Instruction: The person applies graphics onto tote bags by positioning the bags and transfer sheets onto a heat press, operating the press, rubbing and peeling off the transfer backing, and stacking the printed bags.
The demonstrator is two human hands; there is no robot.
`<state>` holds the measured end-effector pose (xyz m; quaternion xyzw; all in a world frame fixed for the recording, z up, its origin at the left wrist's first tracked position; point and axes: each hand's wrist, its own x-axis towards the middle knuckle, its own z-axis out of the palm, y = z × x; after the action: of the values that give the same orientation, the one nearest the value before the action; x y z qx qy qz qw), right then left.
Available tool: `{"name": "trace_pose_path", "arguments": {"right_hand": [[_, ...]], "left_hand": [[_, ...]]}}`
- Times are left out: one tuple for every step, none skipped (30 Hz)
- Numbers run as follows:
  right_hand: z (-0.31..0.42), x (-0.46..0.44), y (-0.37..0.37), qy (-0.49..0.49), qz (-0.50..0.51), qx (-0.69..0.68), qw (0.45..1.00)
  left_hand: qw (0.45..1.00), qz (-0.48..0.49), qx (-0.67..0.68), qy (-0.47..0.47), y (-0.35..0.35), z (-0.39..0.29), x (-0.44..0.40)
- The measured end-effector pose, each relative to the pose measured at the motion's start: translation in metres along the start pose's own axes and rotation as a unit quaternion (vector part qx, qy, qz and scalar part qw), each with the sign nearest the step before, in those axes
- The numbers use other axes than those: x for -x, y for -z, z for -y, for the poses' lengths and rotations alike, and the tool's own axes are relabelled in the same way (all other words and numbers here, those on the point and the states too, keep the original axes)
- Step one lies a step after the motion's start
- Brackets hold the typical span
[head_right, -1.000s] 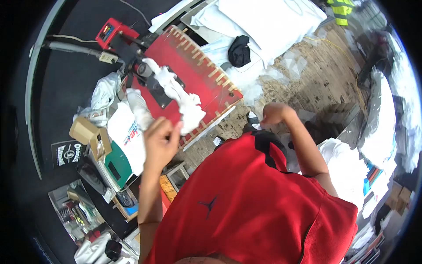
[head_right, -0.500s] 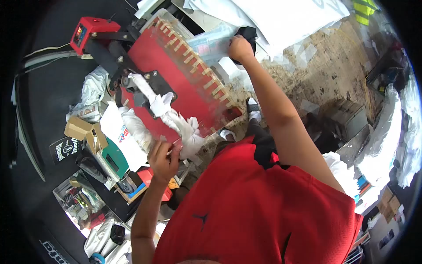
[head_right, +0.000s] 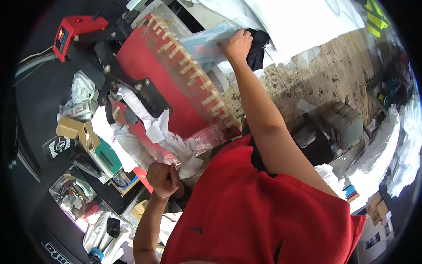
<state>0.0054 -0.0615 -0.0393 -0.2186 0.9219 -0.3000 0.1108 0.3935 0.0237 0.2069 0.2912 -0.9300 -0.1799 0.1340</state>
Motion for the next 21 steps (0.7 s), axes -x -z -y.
{"name": "trace_pose_path", "arguments": {"right_hand": [[0.0, 0.003, -0.001, -0.002, 0.001, 0.008, 1.0], [0.002, 0.004, -0.002, -0.002, 0.0, 0.015, 1.0], [0.004, 0.004, -0.001, -0.004, 0.013, 0.02, 1.0], [0.006, 0.003, 0.0, 0.003, 0.013, 0.019, 1.0], [0.007, 0.002, 0.002, -0.01, 0.018, 0.012, 1.0], [0.007, 0.003, 0.002, -0.026, 0.025, 0.006, 0.999], [0.008, 0.005, -0.001, -0.016, -0.013, -0.013, 1.0], [0.007, 0.005, -0.001, -0.014, -0.012, -0.009, 1.0], [0.007, 0.005, 0.0, -0.008, -0.003, 0.006, 1.0], [0.008, 0.004, 0.002, -0.002, 0.004, 0.021, 1.0], [0.006, 0.001, 0.003, 0.0, 0.004, 0.023, 1.0], [0.002, -0.002, 0.004, 0.024, 0.025, 0.032, 0.999], [-0.001, -0.006, 0.005, 0.049, 0.046, 0.041, 0.997], [-0.002, -0.013, 0.005, 0.05, 0.046, 0.041, 0.997], [-0.001, -0.019, 0.008, 0.076, 0.046, 0.053, 0.995], [-0.003, -0.02, 0.013, 0.099, 0.047, 0.067, 0.992], [-0.003, -0.021, 0.015, 0.142, 0.01, 0.074, 0.987], [-0.007, -0.025, 0.014, 0.139, 0.009, 0.076, 0.987], [-0.009, -0.033, 0.011, 0.133, 0.054, 0.045, 0.989], [-0.011, -0.039, 0.007, 0.125, 0.099, 0.012, 0.987], [-0.01, -0.041, 0.009, 0.147, 0.081, 0.022, 0.986]], "left_hand": [[1.0, -0.001, 0.001, 0.002, 0.001, 0.0, 0.001], [1.0, -0.005, 0.002, 0.003, 0.002, -0.001, 0.003], [1.0, -0.011, 0.0, 0.008, 0.002, -0.001, 0.003], [1.0, -0.012, 0.007, 0.01, 0.003, 0.0, 0.003], [1.0, -0.012, 0.014, 0.012, 0.002, 0.0, 0.003], [1.0, -0.016, 0.015, 0.014, 0.003, 0.0, 0.003], [1.0, -0.019, 0.018, 0.015, 0.004, 0.0, 0.002], [0.999, -0.019, 0.022, 0.017, 0.005, 0.0, 0.003], [0.999, -0.02, 0.025, 0.02, 0.005, -0.001, 0.003], [0.999, -0.026, 0.03, 0.022, 0.005, -0.001, 0.003], [0.999, -0.031, 0.034, 0.024, 0.004, -0.001, 0.003], [0.999, -0.03, 0.036, 0.026, 0.003, -0.001, 0.004], [0.999, -0.03, 0.031, 0.025, 0.004, -0.001, 0.005], [0.999, -0.032, 0.025, 0.02, 0.003, 0.0, 0.004], [0.999, -0.032, 0.026, 0.02, 0.004, 0.0, 0.003], [0.999, -0.031, 0.025, 0.023, 0.006, -0.001, 0.002], [0.999, -0.03, 0.024, 0.025, 0.006, -0.002, 0.002], [0.999, -0.027, 0.026, 0.023, 0.005, -0.002, 0.002], [0.999, -0.032, 0.033, 0.022, 0.004, -0.002, 0.002], [0.998, -0.037, 0.038, 0.021, 0.005, -0.002, 0.002], [0.999, -0.036, 0.038, 0.016, 0.006, -0.001, 0.002]]}}
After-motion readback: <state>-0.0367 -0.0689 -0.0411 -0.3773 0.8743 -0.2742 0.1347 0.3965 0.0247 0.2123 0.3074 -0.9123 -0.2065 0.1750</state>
